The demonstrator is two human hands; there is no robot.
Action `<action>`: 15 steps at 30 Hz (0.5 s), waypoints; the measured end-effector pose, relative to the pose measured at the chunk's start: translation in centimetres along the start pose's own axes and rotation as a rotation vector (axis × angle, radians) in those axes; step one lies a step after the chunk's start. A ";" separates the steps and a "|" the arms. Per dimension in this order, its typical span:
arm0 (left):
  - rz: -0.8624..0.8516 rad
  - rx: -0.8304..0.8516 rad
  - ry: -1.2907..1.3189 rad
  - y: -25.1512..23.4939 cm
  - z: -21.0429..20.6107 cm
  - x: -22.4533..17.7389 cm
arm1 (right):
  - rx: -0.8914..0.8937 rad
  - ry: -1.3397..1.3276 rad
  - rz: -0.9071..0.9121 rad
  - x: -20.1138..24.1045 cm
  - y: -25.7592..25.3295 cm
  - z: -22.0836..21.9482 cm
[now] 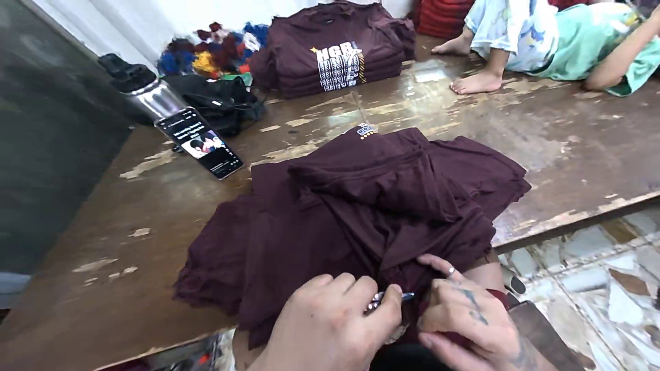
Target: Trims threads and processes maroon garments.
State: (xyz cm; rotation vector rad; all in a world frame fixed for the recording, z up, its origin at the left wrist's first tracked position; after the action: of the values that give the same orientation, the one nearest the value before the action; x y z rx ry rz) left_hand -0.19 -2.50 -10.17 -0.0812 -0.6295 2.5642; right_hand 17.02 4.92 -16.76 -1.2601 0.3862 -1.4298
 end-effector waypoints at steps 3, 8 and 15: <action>0.160 -0.093 0.164 0.5 0.2 1.3 | 0.048 -0.052 0.035 0.7 0.3 0.7; 0.624 -0.410 0.683 1.1 -2.9 1.9 | -0.007 0.164 -0.017 0.0 -3.2 2.3; 0.412 -0.591 1.011 0.4 -3.2 0.5 | 0.058 -0.215 -0.170 -4.5 -5.9 1.2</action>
State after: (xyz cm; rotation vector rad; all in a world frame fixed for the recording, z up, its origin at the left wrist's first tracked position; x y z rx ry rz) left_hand -0.23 -1.23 -13.19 -1.7024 -0.9504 2.1462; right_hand 14.06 11.11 -13.65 -1.4094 0.0928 -1.4185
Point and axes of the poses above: each hand's wrist, its own y-axis away from the middle knuckle, its own z-axis out of the back of the hand, x = y × z, the point moved 4 cm from there along -y, towards the middle knuckle, and after that the axes turned 3 degrees about -x, right-handed, at the moved point
